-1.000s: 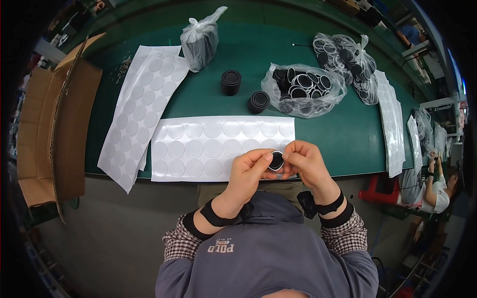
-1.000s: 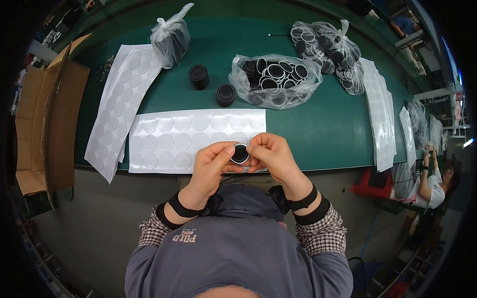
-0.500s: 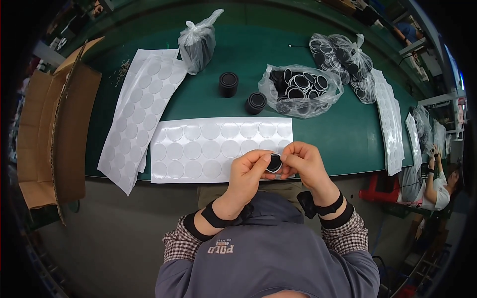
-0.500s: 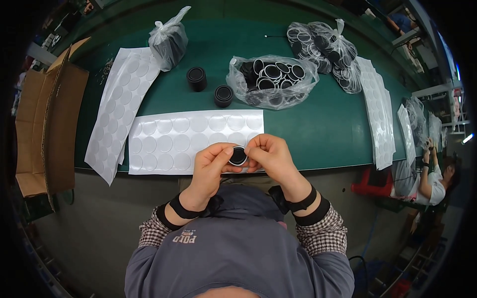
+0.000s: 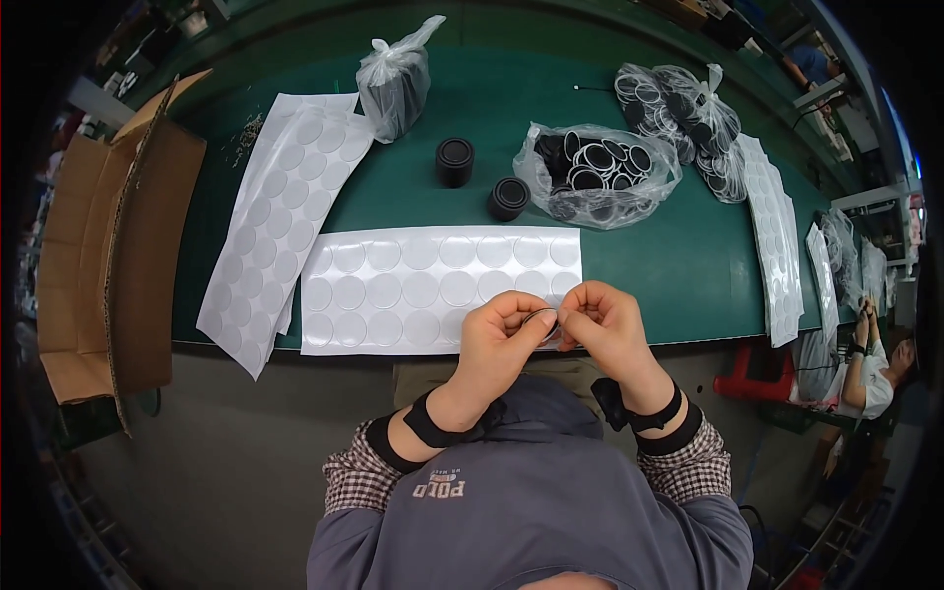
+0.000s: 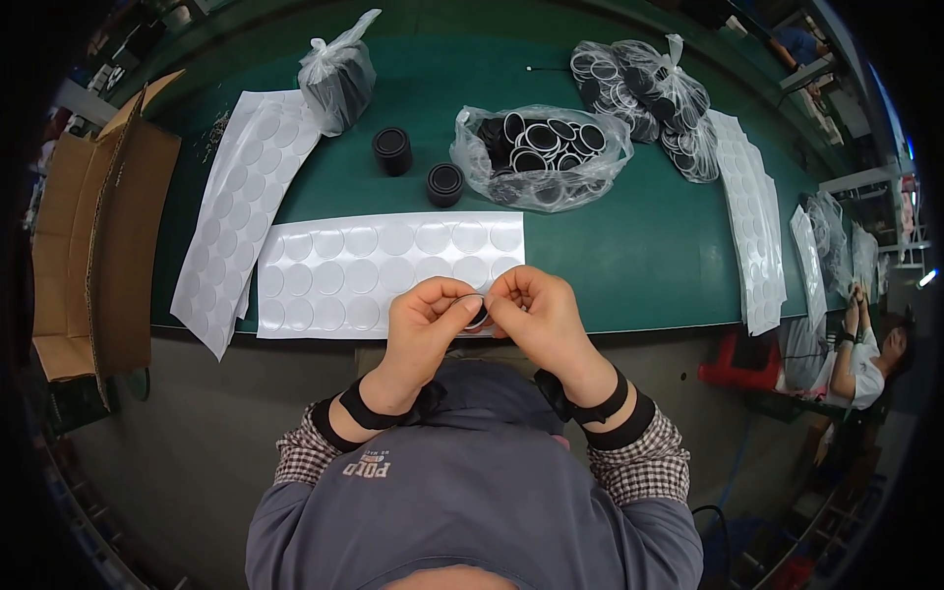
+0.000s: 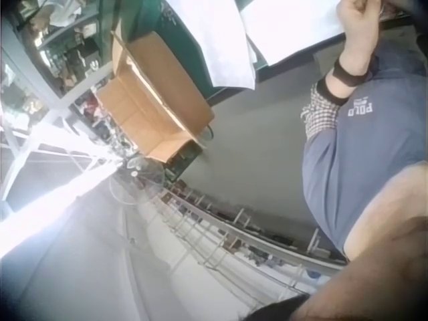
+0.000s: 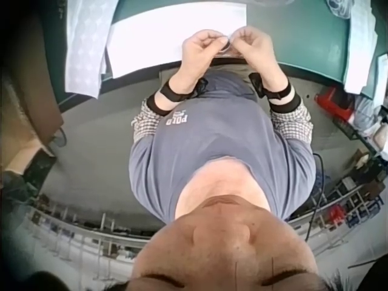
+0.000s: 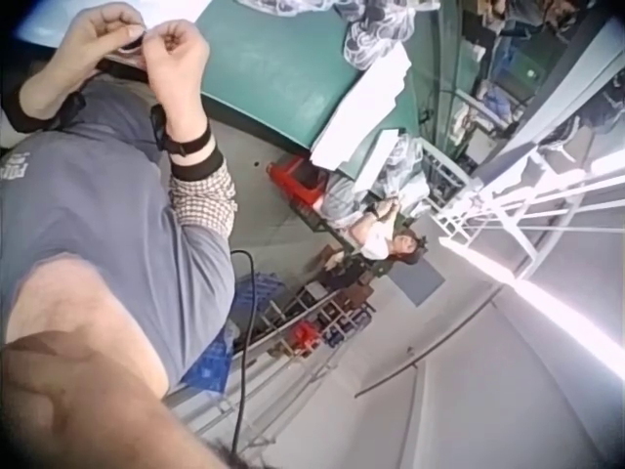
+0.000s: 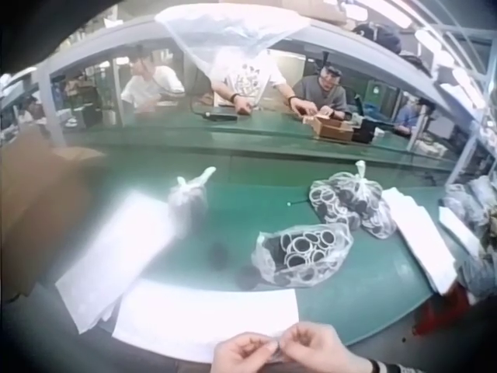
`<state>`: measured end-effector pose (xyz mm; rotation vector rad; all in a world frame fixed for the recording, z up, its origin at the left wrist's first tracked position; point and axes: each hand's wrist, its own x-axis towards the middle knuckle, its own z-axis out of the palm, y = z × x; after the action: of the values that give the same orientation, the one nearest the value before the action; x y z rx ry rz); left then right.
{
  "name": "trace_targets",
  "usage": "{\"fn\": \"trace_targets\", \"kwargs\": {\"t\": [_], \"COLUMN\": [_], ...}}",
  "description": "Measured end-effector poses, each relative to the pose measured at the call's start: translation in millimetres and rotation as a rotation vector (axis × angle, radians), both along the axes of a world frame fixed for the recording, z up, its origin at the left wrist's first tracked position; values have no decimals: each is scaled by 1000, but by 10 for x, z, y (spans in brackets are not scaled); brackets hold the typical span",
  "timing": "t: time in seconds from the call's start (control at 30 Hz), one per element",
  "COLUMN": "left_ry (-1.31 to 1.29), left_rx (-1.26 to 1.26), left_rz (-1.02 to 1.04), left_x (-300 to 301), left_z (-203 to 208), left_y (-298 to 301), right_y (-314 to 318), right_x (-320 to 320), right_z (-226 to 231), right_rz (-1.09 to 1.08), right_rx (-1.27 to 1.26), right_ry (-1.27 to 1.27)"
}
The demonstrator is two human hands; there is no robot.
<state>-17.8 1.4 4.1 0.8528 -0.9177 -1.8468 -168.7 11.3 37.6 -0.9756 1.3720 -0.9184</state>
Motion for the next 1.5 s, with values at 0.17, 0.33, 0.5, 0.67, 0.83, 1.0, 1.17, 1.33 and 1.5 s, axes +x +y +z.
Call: {"fn": "trace_targets", "kwargs": {"t": [0.17,0.33,0.5,0.67,0.83,1.0,1.17,1.33,1.5], "left_ry": [-61,-3,52,24,-105,-32,-90,24,12], "left_rx": [-74,-99,-24,-56,-204,-138,-133,34,172], "left_rz": [-3,53,45,68,67,111,90,43,-13], "left_x": [21,-4,10,8,68,39,77,124,56], "left_z": [-22,-31,-34,2,-32,-66,-59,27,51], "left_y": [27,34,54,66,47,83,74,47,-17], "right_y": [72,52,7,-6,-40,-24,-49,-73,-54], "right_x": [-4,-86,-141,-95,-69,-63,-45,-78,-183], "right_z": [52,83,-44,-84,-67,-75,-43,-74,-61], "right_rz": [65,11,-25,129,131,131,161,156,52], "right_rx": [-116,57,66,-35,-26,-65,-15,-25,20], "right_ry": [134,-110,-272,-110,-108,-127,-109,-244,-269]}}
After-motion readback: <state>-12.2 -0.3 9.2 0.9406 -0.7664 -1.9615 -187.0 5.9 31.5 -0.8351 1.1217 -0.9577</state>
